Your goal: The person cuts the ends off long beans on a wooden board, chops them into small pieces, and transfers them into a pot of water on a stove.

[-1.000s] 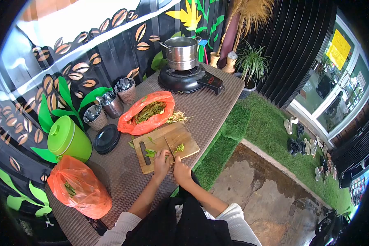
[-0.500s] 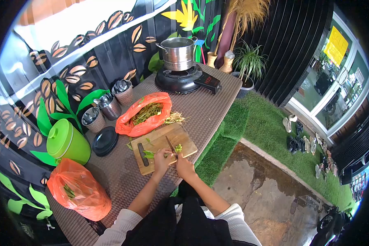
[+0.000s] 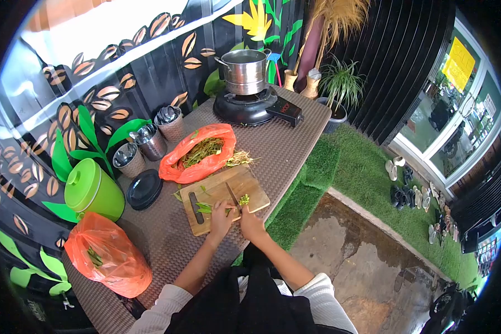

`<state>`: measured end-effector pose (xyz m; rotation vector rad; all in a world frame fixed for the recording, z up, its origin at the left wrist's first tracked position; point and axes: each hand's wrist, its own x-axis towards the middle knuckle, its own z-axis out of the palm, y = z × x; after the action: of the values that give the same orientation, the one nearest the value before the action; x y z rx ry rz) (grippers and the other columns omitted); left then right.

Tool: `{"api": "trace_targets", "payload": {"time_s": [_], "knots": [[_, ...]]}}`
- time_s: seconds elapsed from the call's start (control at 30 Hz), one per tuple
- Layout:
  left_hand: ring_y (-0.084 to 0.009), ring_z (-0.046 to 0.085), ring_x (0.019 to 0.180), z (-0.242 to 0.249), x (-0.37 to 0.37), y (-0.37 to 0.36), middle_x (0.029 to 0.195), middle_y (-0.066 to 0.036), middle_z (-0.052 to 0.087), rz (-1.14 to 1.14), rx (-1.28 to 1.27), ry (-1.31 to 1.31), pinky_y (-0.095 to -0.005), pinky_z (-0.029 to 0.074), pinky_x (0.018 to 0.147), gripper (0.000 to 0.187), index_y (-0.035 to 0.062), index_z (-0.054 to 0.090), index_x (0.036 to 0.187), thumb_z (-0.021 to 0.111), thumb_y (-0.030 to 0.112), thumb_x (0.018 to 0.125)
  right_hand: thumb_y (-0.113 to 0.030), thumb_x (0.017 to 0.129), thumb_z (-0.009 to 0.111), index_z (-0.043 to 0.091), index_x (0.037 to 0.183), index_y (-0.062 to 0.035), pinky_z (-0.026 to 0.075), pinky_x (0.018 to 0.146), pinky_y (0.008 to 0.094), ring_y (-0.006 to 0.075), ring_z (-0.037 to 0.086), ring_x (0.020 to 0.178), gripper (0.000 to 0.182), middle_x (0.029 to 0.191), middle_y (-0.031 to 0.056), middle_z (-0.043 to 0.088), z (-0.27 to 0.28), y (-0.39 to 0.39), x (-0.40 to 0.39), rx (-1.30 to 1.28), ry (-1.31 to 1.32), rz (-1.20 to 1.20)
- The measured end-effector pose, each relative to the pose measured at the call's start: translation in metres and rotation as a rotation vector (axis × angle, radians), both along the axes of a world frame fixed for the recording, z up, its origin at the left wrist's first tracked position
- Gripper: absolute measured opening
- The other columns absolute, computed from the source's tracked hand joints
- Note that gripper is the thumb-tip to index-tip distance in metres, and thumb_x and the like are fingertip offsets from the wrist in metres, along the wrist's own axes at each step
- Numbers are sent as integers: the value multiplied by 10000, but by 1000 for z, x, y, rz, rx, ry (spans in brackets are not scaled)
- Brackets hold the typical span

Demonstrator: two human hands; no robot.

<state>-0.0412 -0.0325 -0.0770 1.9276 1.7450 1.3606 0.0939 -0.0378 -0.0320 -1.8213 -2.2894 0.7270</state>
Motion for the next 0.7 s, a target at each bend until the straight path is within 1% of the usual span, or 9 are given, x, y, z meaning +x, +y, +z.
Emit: {"api": "trace_targets", "payload": {"time_s": [0.03, 0.1, 0.23, 0.3, 0.37, 0.43, 0.5, 0.63, 0.7], "knots": [[-305, 590, 838, -3, -2, 3, 818, -129, 629, 0, 1, -2, -387, 467, 735, 161, 3, 579, 868, 671, 5, 736, -109, 863, 499, 375, 1080, -15, 519, 715, 516, 418, 651, 842, 268, 846, 280, 643, -5, -5, -2, 1, -2, 0], [-328, 572, 842, -5, -5, 8, 851, -125, 620, -90, -163, -278, -418, 426, 814, 160, 15, 583, 869, 665, 21, 732, -193, 914, 451, 388, 1113, -7, 505, 669, 549, 439, 640, 778, 280, 849, 286, 630, -16, -11, -10, 1, 25, -91], [-318, 573, 822, -10, -7, 14, 827, -122, 632, -18, -147, -269, -409, 439, 781, 178, 2, 597, 842, 690, 1, 690, -192, 916, 441, 391, 1106, -7, 510, 668, 543, 443, 641, 777, 270, 844, 279, 635, -29, 7, -15, -6, 11, -71], [-316, 567, 827, -16, -9, 16, 825, -126, 636, -27, -191, -377, -404, 452, 745, 187, -1, 614, 829, 710, 22, 670, -166, 908, 437, 385, 1109, -8, 519, 672, 532, 440, 644, 798, 261, 839, 288, 634, -29, 17, -10, 0, 56, -9], [-323, 565, 835, -22, -9, 15, 829, -136, 633, -43, -216, -334, -403, 455, 744, 157, -2, 621, 820, 697, 25, 686, -166, 909, 439, 383, 1109, -7, 518, 671, 532, 443, 642, 799, 262, 839, 290, 633, -29, 16, -6, 15, 67, -7], [-330, 563, 843, -12, -8, 11, 833, -145, 630, -57, -243, -295, -403, 458, 742, 127, -4, 628, 811, 684, 29, 701, -167, 909, 440, 381, 1110, -6, 517, 670, 533, 446, 641, 800, 264, 839, 292, 632, -28, 7, -6, 28, 74, -5], [-301, 607, 815, -4, -6, 3, 844, -157, 614, -58, -82, -36, -370, 486, 731, 198, -4, 605, 905, 673, -25, 721, -208, 928, 440, 382, 1099, 0, 508, 681, 531, 452, 632, 807, 275, 842, 289, 631, -27, -6, -10, 65, 32, -62], [-327, 595, 854, 3, -3, -1, 874, -173, 602, -102, -71, -86, -402, 473, 751, 230, -2, 554, 971, 626, -26, 754, -211, 932, 432, 377, 1122, 6, 507, 679, 532, 454, 630, 810, 294, 847, 294, 628, -25, 4, -16, -9, 47, -70], [-326, 592, 869, 5, -2, -4, 888, -179, 596, -89, -31, -31, -409, 472, 760, 268, 1, 508, 1012, 601, -37, 764, -94, 859, 492, 385, 1029, -26, 534, 660, 493, 415, 657, 787, 212, 817, 253, 648, -27, 16, -16, 71, 26, -1]]}}
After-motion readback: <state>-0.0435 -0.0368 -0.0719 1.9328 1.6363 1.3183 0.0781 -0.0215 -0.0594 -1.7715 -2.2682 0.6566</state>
